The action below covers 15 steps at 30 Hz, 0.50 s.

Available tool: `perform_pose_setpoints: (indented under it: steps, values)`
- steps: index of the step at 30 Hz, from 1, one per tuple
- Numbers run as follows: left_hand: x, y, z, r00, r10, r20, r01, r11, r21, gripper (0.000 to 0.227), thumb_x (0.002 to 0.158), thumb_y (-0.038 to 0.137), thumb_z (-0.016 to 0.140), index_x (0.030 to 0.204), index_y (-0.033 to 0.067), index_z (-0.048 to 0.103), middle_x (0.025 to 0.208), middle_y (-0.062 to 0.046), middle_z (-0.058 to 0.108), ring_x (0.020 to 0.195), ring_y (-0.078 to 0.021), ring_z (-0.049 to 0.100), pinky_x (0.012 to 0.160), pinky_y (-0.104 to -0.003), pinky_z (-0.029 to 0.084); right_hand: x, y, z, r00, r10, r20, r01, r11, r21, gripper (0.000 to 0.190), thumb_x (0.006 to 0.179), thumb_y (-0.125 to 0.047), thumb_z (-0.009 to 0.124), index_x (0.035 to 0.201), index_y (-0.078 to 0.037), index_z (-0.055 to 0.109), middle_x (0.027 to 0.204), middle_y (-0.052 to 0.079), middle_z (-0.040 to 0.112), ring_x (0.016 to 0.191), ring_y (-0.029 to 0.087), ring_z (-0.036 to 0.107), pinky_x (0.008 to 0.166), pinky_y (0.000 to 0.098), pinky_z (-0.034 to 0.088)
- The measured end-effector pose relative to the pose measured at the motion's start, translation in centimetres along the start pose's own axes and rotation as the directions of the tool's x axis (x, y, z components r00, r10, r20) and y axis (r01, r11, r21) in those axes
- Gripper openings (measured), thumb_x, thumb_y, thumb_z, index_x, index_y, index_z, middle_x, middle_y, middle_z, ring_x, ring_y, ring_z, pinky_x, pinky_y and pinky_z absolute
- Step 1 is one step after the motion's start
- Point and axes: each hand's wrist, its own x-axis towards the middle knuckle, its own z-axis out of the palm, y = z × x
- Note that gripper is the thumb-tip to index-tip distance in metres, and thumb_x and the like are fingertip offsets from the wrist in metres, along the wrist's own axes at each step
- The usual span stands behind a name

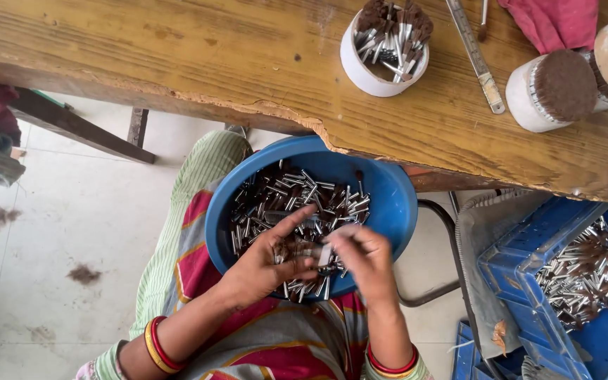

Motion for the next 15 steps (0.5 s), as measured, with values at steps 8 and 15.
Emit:
perform_pose_setpoints:
  steps: [8, 15]
  values:
    - [-0.2, 0.1, -0.1, 0.998, -0.062, -0.024, 0.062, 0.998, 0.015, 0.082, 0.092, -0.005, 0.066, 0.162, 0.0178, 0.03, 0.115, -0.011, 0.071, 0.101, -0.0179, 0.071, 0.085, -0.034, 0.061, 0.1, 0.2, 0.1, 0.992, 0.122, -0.026, -0.118, 0.985, 0.125, 0.017, 0.1, -0.014, 0.067, 0.109, 0.0, 0.072, 0.081, -0.001, 0.065, 0.074, 0.004, 0.061, 0.067, 0.0194, 0.05]
    - [-0.6, 1.0, -0.1, 0.998, -0.066, -0.006, 0.066, 0.997, 0.025, 0.084, 0.093, -0.006, 0.061, 0.164, 0.0211, 0.025, 0.117, -0.01, 0.069, 0.104, -0.016, 0.07, 0.092, -0.034, 0.062, 0.5, 0.6, 0.5, 0.997, 0.026, 0.073, -0.025, 1.0, -0.014, 0.014, 0.099, -0.011, 0.071, 0.103, 0.002, 0.074, 0.085, 0.0, 0.067, 0.077, 0.005, 0.06, 0.069, 0.022, 0.05]
